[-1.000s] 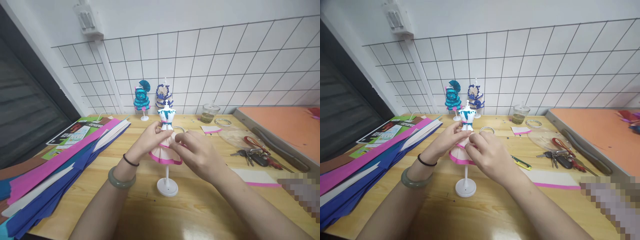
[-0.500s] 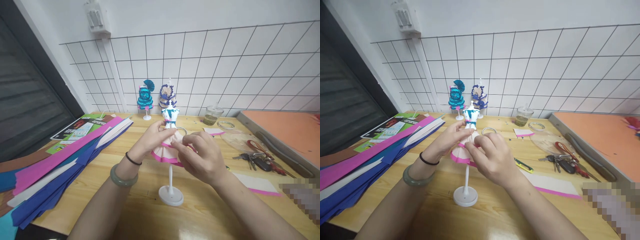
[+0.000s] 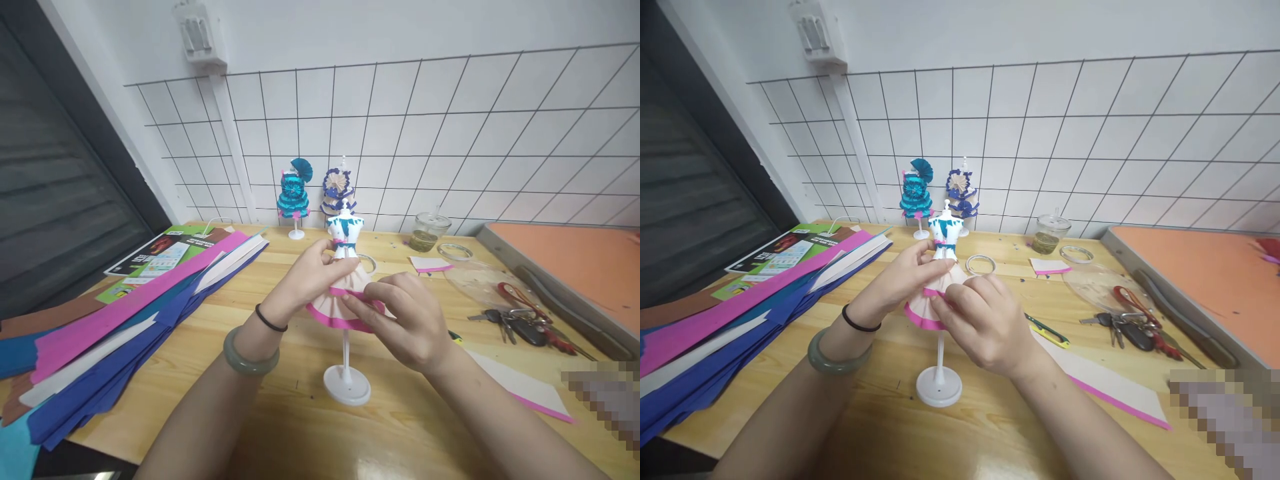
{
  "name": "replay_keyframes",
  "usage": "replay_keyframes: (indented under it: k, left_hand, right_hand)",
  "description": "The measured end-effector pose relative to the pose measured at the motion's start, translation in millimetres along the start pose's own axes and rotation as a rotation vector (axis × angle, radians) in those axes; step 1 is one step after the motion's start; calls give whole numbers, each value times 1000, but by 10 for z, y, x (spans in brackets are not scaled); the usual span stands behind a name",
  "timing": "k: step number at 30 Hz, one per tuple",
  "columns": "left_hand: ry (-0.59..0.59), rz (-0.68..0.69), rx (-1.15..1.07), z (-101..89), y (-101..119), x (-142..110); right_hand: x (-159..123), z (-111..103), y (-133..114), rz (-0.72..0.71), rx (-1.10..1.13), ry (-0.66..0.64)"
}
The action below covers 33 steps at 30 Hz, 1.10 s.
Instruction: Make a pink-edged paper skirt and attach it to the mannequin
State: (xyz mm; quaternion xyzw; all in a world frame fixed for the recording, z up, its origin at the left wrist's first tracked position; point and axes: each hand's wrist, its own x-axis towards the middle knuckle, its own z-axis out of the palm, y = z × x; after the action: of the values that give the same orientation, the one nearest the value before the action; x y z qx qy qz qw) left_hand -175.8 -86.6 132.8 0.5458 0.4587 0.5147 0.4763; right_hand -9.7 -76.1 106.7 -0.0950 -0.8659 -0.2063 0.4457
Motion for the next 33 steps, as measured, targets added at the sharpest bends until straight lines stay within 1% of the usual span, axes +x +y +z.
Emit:
replay_keyframes:
  k: [4,6,8,10,11,12,14,16,17,18,19,21,23,28,31,33]
  left_hand:
    - [-9,-1,-11,9,14,-2]
    - [-6,-5,-3,2,10,0]
    - [-6,-5,13,-14,0,1]
    - [-18,11,31,-36,-5,-1]
    - [-28,26,43,-49,-4,-3]
    - [-42,42,54,-62,-1,-5]
    - [-84,71,83,-91,12,-8]
    - [-149,89,115,-120,27,-8]
    - [-180,94,126,-134,35,-7]
    - [-207,94,140,-147,43,-5]
    - [-224,91,156,-161,51,-4]
    - [-245,78,192,-186,74,-8]
    - [-274,65,227,-209,106,-19]
    - [-354,69,301,-246,175,-51]
    - [-368,78,327,-254,174,-48]
    - [-368,74,333,-259,157,-35]
  right_hand:
    - [-50,37,-10,84,62,-30]
    - [-60,37,-12,48,89,-17]
    - [-46,16,-9,-3,132,28]
    - [-14,-18,2,0,193,102]
    - [5,-33,14,52,225,142]
    - [24,-44,32,141,259,175]
    - [50,-49,87,387,342,167]
    - [57,-38,159,660,480,53]
    - [54,-32,196,770,580,-40]
    - [48,-27,232,850,689,-147]
    - [39,-24,262,899,793,-249]
    - [18,-26,308,918,937,-408]
    - [-6,-26,331,907,992,-489]
    - [-46,5,337,907,1124,-546]
    - [-47,9,324,910,1198,-575]
    - [-42,1,310,942,1210,-570]
